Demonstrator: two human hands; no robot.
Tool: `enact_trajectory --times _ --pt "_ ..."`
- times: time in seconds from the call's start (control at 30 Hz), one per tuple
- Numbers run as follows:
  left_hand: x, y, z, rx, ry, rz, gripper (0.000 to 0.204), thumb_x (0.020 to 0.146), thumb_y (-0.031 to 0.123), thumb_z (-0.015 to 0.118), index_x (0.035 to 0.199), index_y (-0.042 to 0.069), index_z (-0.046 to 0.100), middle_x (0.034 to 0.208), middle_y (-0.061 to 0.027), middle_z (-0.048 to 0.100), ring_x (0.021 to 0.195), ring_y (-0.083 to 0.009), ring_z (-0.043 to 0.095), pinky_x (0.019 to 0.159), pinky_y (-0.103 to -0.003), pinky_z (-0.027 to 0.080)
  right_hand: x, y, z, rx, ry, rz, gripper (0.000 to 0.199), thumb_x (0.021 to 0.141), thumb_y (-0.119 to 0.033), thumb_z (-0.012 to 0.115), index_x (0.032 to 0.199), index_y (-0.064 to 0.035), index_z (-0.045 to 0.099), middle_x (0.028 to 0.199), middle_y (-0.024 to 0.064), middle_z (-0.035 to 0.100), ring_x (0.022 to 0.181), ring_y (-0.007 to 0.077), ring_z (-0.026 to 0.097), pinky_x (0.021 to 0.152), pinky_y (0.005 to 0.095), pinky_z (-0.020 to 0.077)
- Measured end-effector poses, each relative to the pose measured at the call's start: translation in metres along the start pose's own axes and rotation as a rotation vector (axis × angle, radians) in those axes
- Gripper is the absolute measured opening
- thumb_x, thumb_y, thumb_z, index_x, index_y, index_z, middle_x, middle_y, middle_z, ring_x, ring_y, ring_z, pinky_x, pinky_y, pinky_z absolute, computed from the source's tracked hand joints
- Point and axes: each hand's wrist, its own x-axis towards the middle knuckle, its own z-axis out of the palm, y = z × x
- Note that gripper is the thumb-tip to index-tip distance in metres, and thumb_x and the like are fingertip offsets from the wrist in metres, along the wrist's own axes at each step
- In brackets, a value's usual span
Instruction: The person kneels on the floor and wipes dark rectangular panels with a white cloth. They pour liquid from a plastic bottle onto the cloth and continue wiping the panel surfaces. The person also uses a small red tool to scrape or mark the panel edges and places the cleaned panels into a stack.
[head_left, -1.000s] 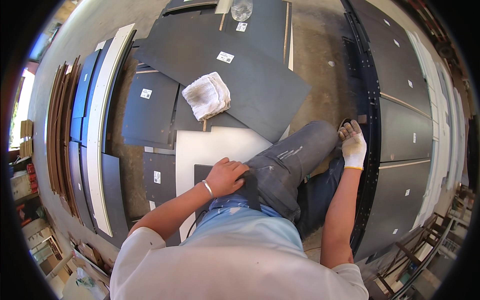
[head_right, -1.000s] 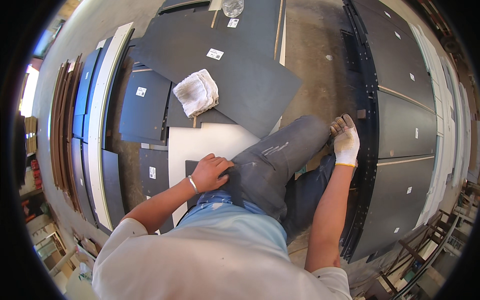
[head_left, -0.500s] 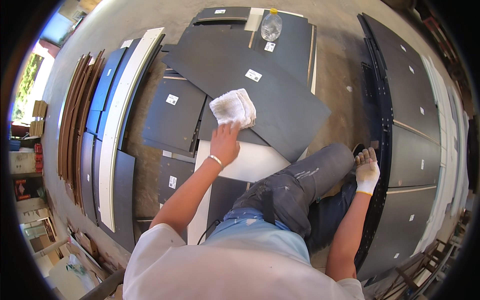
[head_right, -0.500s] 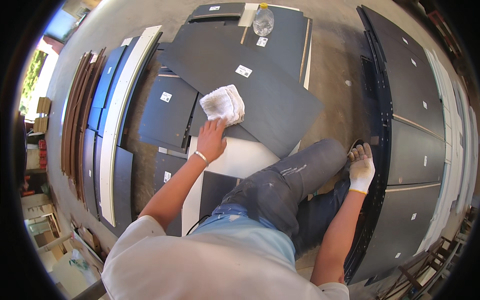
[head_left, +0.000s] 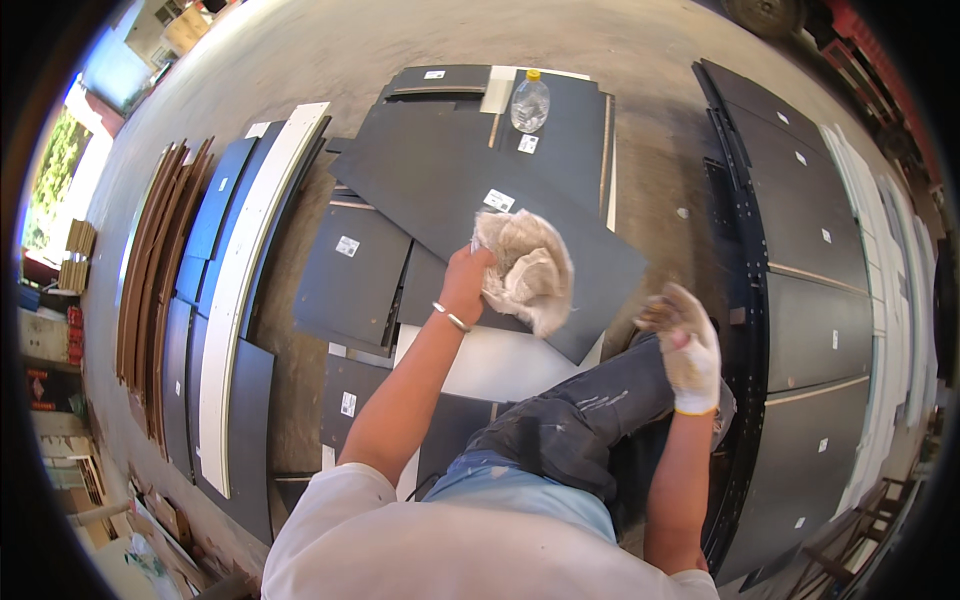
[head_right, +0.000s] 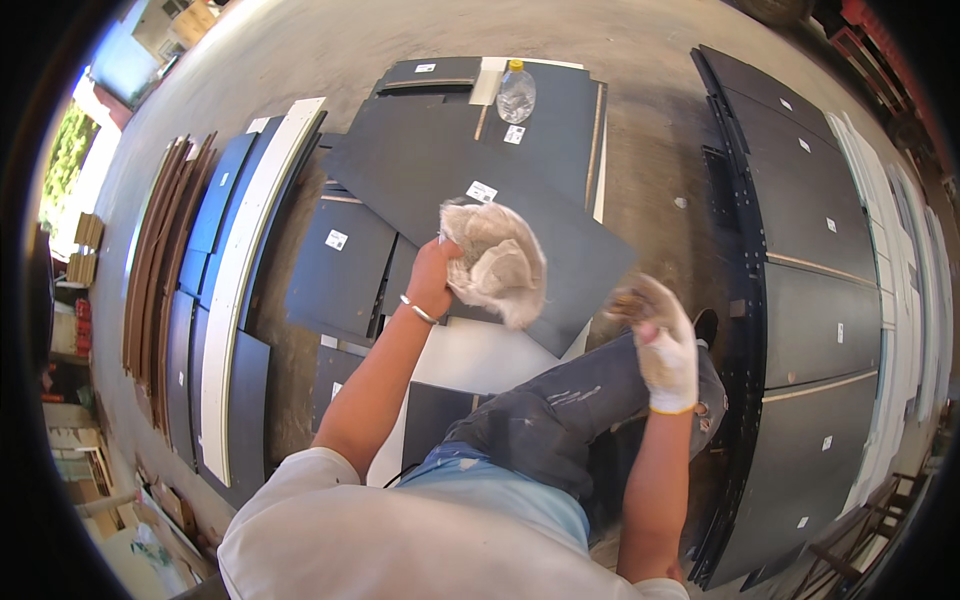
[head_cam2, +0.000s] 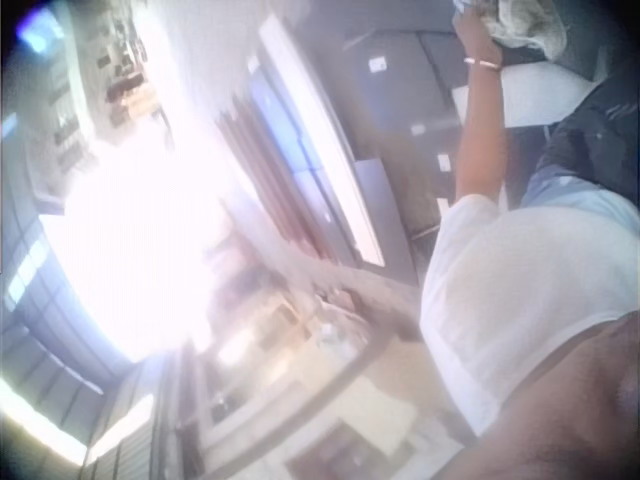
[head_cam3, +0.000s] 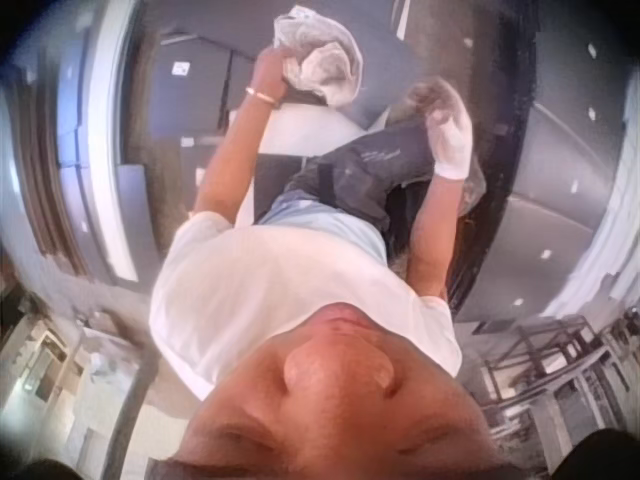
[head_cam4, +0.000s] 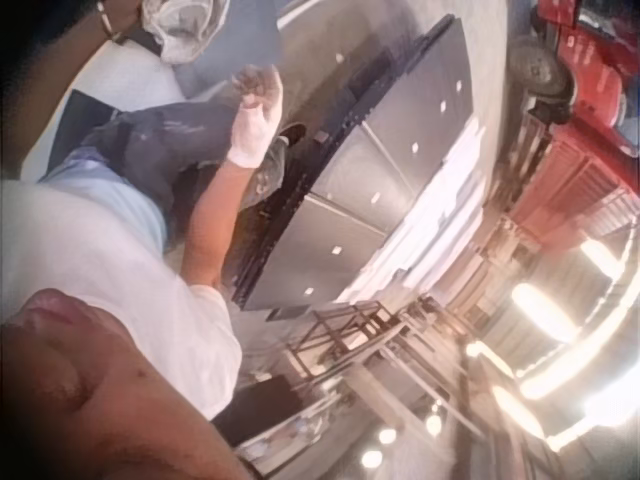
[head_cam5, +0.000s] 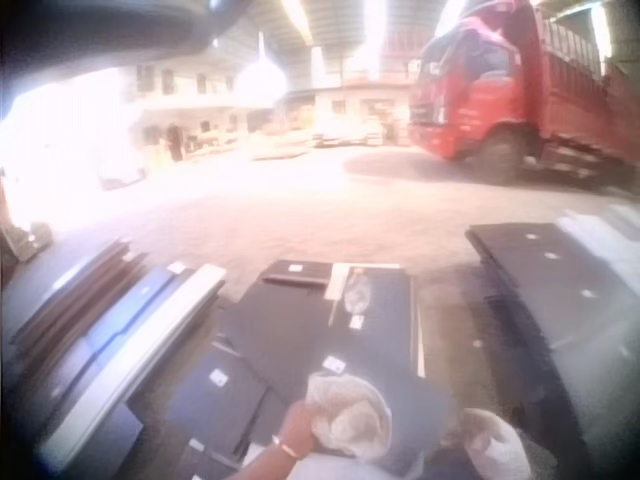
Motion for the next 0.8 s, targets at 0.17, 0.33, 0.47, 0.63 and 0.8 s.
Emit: enact_trajectory --times 0.17,0.33,0.47,0.63,0.8 --pt "-0.027 0.027 0.037 -0.796 -0.36 -0.252 0.048 0.096 0.018 0.047 0.138 -0.003 0.057 0.125 -0.0216 0.07 0.117 -0.0392 0.069 0.106 -0.054 0.055 0.022 0.045 0.009 0.188 0.078 0.05 0.076 0.092 -0.033 0.08 0.15 0.0047 0.048 0.141 0.0205 0.06 0.133 0.0346 0.057 0.116 0.0498 0.0427" --pt "-0.041 -0.018 0.061 -0.565 -0.22 -0.228 0.039 0.101 0.02 0.046 0.127 -0.002 0.064 0.122 -0.0168 0.073 0.117 -0.0324 0.07 0.107 -0.052 0.054 0.03 0.098 0.002 0.705 0.076 0.339 0.055 0.107 -0.038 0.056 0.148 -0.0022 0.049 0.155 0.0196 0.05 0.137 0.0395 0.053 0.116 0.0574 0.0416" --pt "-0.061 -0.076 0.067 -0.344 -0.23 -0.205 0.04 0.103 0.025 0.046 0.129 0.001 0.063 0.124 -0.0131 0.072 0.121 -0.0296 0.068 0.108 -0.05 0.053 0.016 0.12 -0.012 0.702 0.241 0.365 0.051 0.106 -0.036 0.062 0.144 -0.0028 0.057 0.135 0.012 0.069 0.127 0.0286 0.064 0.112 0.0443 0.0497" --pt "-0.064 -0.099 0.079 -0.956 -0.251 -0.577 0.055 0.104 0.044 0.047 0.139 0.003 0.059 0.136 -0.0107 0.068 0.132 -0.0304 0.062 0.111 -0.052 0.049 -0.002 0.1 -0.028 0.638 0.291 0.405 0.052 0.1 -0.029 0.074 0.142 -0.0028 0.057 0.13 0.0075 0.067 0.117 0.0228 0.066 0.102 0.039 0.0554" --pt "-0.049 -0.084 0.092 -0.705 -0.402 -0.539 0.076 0.104 0.064 0.048 0.152 0.005 0.048 0.143 -0.0105 0.064 0.132 -0.0315 0.061 0.109 -0.052 0.049 0.006 0.068 -0.013 0.324 0.39 0.346 0.056 0.093 -0.017 0.08 0.142 -0.0004 0.057 0.126 0.006 0.067 0.116 0.0187 0.065 0.101 0.0349 0.053"
